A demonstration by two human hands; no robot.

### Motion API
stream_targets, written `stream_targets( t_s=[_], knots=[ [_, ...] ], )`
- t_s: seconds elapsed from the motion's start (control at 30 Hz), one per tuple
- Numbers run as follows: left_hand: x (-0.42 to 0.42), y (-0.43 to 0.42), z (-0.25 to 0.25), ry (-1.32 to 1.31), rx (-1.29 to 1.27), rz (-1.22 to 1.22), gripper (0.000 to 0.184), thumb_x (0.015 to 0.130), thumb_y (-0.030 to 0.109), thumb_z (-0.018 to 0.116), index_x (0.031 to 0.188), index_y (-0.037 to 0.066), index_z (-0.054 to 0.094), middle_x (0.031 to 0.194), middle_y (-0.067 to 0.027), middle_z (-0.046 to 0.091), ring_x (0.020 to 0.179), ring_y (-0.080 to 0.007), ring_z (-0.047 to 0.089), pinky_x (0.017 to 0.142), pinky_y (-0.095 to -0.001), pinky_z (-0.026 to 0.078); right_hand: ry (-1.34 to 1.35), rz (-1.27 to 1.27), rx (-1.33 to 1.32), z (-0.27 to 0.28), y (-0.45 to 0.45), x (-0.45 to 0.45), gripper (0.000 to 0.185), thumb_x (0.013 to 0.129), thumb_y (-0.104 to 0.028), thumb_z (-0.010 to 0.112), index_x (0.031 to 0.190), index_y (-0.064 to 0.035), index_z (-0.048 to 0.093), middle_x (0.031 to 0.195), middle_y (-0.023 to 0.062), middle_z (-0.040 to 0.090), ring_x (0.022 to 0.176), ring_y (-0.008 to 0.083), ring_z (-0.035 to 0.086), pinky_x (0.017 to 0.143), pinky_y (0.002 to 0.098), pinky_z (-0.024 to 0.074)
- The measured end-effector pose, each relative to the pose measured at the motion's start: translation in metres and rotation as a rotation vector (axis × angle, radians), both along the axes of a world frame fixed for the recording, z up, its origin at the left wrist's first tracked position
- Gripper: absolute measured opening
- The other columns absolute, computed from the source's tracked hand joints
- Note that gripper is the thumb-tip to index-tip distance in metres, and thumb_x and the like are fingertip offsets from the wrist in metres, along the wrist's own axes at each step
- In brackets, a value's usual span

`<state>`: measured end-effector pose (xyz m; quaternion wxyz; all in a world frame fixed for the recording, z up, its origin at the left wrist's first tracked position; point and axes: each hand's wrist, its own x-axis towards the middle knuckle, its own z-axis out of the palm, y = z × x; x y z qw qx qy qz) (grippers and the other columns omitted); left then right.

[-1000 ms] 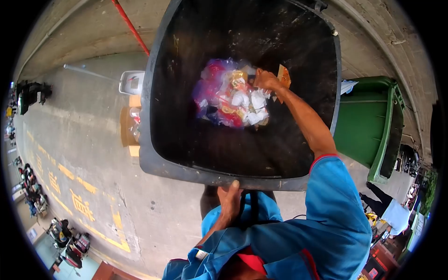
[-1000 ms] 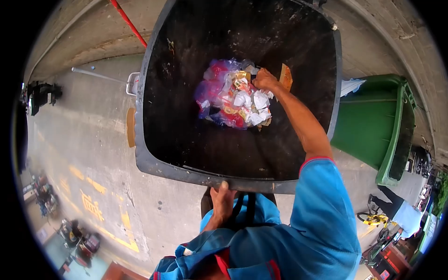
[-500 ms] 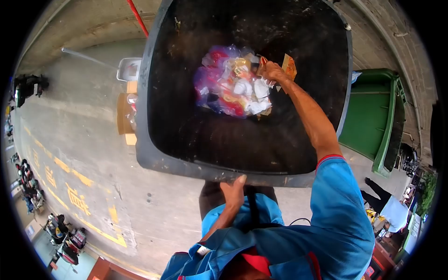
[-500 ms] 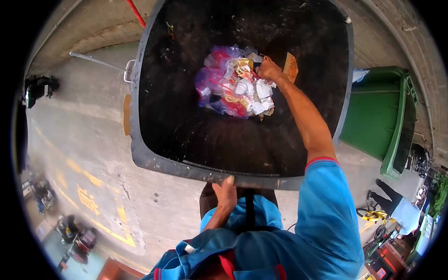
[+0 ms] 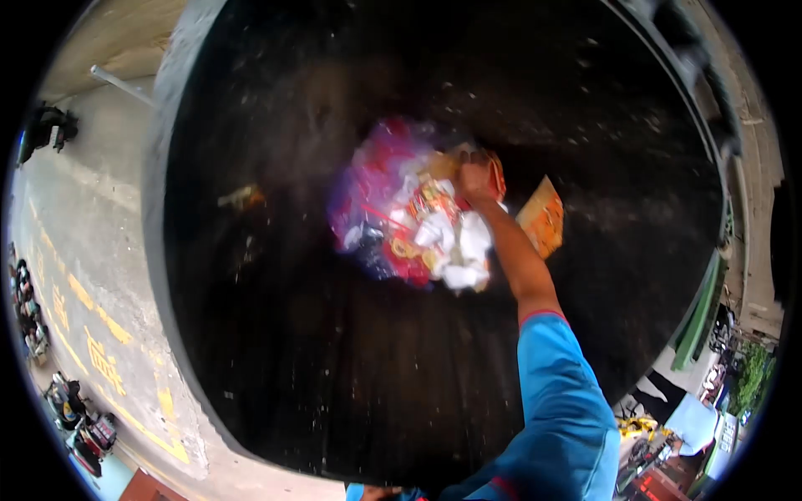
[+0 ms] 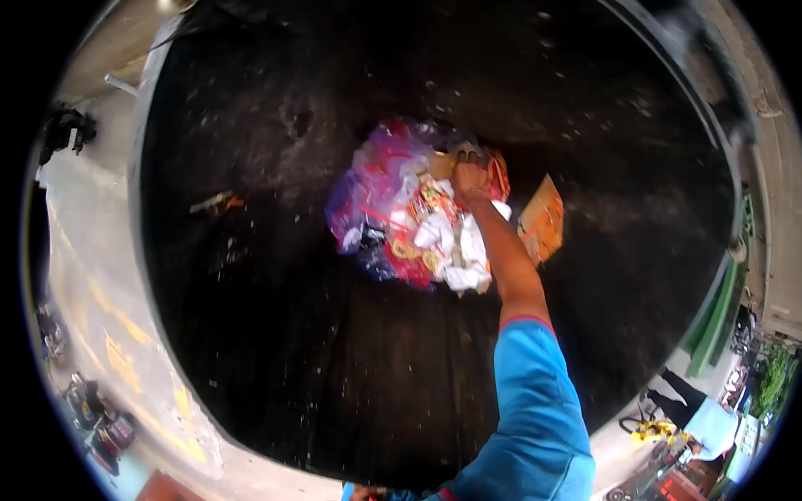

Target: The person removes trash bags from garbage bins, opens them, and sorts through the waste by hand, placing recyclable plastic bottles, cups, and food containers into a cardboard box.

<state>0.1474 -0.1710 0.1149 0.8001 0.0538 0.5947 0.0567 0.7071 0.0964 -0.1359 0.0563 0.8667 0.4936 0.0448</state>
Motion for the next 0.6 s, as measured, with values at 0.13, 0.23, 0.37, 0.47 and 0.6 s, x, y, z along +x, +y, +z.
stream_targets(
  t_s=[0.13, 0.23, 0.37, 0.47, 0.6],
  knots=[
    [0.011, 0.023, -0.019, 0.033, -0.020, 0.008, 0.065, 0.065, 0.016, 0.082, 0.120, -0.001, 0.052, 0.108, -0.0117, 0.061, 0.098, -0.0219, 0.060, 0.088, -0.0354, 0.049, 0.057, 0.200, -0.154, -0.039, 0.049, 0.025, 0.041, 0.083, -0.020, 0.056, 0.122, -0.0056, 0.053, 0.129, 0.0153, 0.048, 0.118, 0.0310, 0.048, 0.086, 0.0456, 0.0479],
    [0.020, 0.035, -0.030, 0.040, -0.022, 0.017, 0.064, 0.065, 0.016, 0.082, 0.119, -0.001, 0.052, 0.108, -0.0116, 0.061, 0.097, -0.0220, 0.060, 0.088, -0.0354, 0.049, -0.081, 0.339, -0.173, -0.071, 0.078, 0.039, 0.037, 0.085, -0.019, 0.052, 0.121, -0.0091, 0.056, 0.119, 0.0115, 0.053, 0.117, 0.0293, 0.047, 0.088, 0.0529, 0.0436],
    [0.028, 0.042, -0.041, 0.041, -0.030, 0.035, 0.063, 0.065, 0.016, 0.082, 0.119, -0.001, 0.053, 0.108, -0.0116, 0.061, 0.097, -0.0220, 0.060, 0.088, -0.0354, 0.049, -0.236, 0.170, -0.651, -0.079, 0.088, 0.047, 0.031, 0.084, -0.019, 0.056, 0.114, -0.0136, 0.064, 0.123, 0.0127, 0.054, 0.119, 0.0287, 0.045, 0.082, 0.0511, 0.0419],
    [0.026, 0.043, -0.044, 0.034, -0.037, 0.028, 0.062, 0.065, 0.016, 0.082, 0.118, -0.001, 0.053, 0.107, -0.0115, 0.061, 0.097, -0.0221, 0.060, 0.088, -0.0354, 0.049, -0.276, 0.156, -0.402, -0.051, 0.073, 0.041, 0.032, 0.086, -0.018, 0.055, 0.114, -0.0102, 0.067, 0.122, 0.0117, 0.056, 0.119, 0.0304, 0.045, 0.087, 0.0508, 0.0374],
    [0.025, 0.038, -0.039, 0.032, -0.047, 0.034, 0.061, 0.066, 0.015, 0.082, 0.118, -0.001, 0.054, 0.107, -0.0115, 0.061, 0.096, -0.0221, 0.060, 0.088, -0.0354, 0.049, -0.286, 0.246, -0.468, -0.037, 0.063, 0.044, 0.036, 0.086, -0.019, 0.056, 0.120, -0.0097, 0.064, 0.129, 0.0124, 0.054, 0.119, 0.0317, 0.045, 0.089, 0.0505, 0.0363]
  ],
)
